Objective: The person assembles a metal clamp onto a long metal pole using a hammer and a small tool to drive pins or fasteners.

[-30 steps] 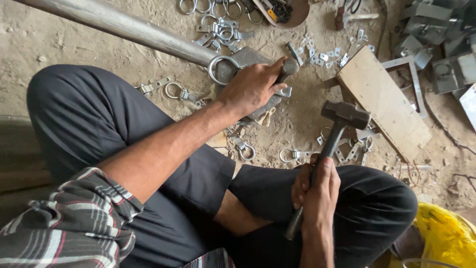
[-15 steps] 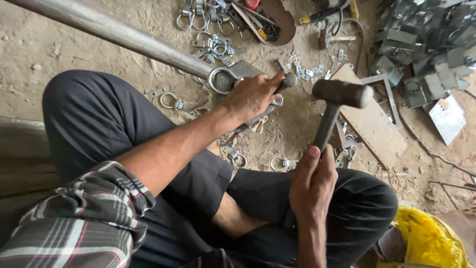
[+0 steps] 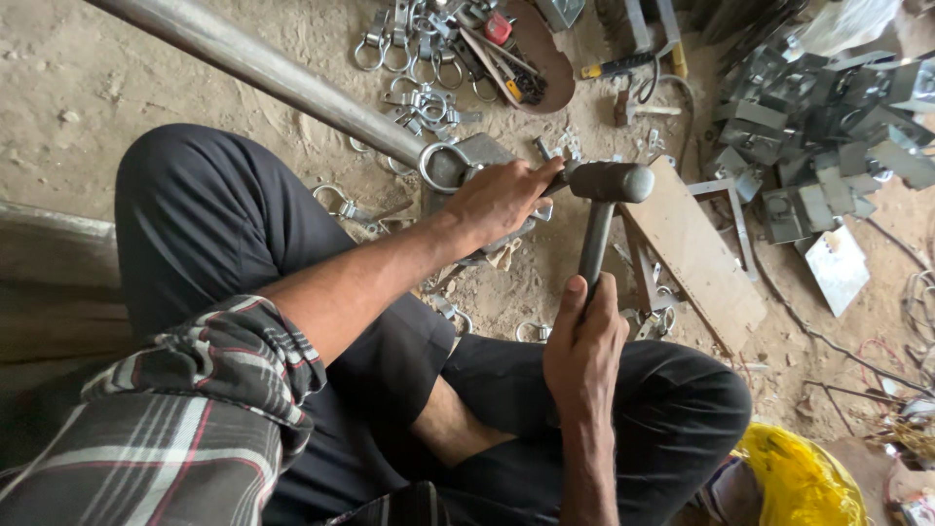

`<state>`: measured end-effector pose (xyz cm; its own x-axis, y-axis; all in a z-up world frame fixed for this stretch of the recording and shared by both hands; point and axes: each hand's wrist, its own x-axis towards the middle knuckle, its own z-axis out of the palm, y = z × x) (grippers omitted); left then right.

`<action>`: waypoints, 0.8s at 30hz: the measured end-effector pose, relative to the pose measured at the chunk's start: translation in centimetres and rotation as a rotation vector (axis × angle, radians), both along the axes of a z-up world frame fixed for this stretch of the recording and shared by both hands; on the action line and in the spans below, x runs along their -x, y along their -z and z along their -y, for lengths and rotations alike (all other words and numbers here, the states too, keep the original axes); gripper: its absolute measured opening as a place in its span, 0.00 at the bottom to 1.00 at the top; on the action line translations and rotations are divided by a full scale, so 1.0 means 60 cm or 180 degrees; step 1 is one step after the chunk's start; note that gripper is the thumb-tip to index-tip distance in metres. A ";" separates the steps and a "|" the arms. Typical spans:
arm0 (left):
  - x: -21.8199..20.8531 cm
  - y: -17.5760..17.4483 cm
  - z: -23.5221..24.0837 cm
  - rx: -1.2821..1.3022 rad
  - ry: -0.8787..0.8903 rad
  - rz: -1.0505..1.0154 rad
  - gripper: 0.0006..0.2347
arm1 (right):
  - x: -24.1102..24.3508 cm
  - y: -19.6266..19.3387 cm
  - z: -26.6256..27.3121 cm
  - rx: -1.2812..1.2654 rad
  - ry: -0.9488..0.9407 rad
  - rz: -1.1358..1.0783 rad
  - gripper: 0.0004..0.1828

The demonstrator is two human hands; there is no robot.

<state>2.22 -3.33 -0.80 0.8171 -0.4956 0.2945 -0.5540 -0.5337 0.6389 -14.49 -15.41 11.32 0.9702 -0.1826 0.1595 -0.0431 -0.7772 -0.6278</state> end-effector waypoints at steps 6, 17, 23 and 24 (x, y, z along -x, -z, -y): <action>-0.004 0.001 0.002 -0.0017 0.0010 -0.0147 0.21 | 0.007 -0.012 0.025 0.0189 -0.0022 0.0592 0.13; 0.006 -0.003 0.009 -0.0297 -0.0066 -0.0646 0.21 | -0.009 0.009 0.066 0.1067 -0.0189 0.0137 0.13; -0.024 0.026 0.003 0.0194 -0.0243 -0.0126 0.20 | 0.046 -0.015 0.065 -0.0869 0.0652 -0.0567 0.22; -0.025 0.028 0.005 0.0285 -0.0275 -0.0029 0.22 | 0.063 -0.005 0.062 -0.1499 0.0751 -0.0577 0.21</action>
